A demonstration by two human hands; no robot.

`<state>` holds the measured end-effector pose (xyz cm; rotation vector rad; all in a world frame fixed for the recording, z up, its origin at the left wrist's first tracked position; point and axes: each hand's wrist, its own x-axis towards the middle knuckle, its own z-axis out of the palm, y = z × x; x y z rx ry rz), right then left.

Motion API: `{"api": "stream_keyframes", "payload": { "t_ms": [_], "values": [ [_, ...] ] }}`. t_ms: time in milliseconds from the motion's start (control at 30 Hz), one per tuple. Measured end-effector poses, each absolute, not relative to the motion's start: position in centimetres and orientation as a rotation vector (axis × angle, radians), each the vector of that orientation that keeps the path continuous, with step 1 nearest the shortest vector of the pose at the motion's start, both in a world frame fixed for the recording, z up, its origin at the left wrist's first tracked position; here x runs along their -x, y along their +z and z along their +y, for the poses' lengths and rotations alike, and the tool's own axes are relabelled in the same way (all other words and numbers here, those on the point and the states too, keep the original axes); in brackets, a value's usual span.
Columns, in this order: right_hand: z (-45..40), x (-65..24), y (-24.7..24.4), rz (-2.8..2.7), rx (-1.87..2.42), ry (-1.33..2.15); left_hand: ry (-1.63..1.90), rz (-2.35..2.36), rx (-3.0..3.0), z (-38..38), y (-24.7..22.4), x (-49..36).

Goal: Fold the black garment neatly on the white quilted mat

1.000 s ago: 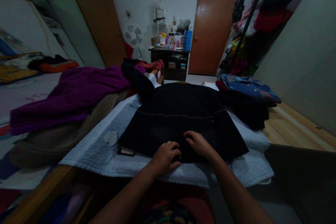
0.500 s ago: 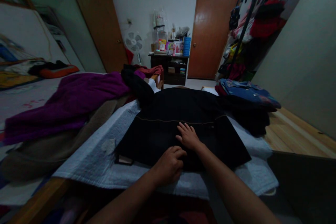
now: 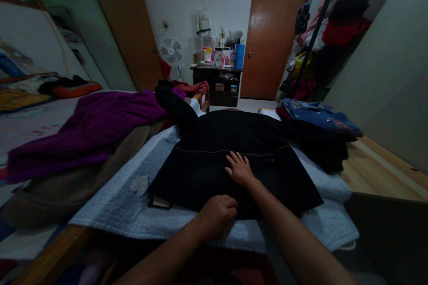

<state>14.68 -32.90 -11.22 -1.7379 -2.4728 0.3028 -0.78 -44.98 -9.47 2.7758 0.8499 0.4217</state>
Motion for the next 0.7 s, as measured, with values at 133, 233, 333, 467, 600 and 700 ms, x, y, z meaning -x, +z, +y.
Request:
{"api": "stream_keyframes", "payload": {
  "t_ms": [133,233,333,467,600,700],
  "values": [
    [-34.8,-14.8,-11.3,-2.507,1.67,0.327,0.536,0.849,-2.673,-45.3,-9.9,1.0],
    [-36.5,-15.8,-11.1,-2.545,1.6,0.403,0.58,0.852,-2.61,-45.5,-9.9,1.1],
    [-38.1,-17.1,-11.0,-2.549,1.585,0.46,0.605,0.85,-2.58,-45.7,-9.7,1.1],
    [-39.4,-17.8,-11.5,-2.505,1.621,0.372,0.59,0.861,-2.457,-45.1,-8.9,1.1],
    [-40.1,-17.5,-11.9,-2.469,1.617,0.271,0.64,1.166,-2.394,-42.4,-8.6,1.2],
    [-40.3,-17.4,-11.8,-2.458,1.618,0.263,0.589,1.507,-2.516,-40.0,-9.8,1.9]
  ]
}}
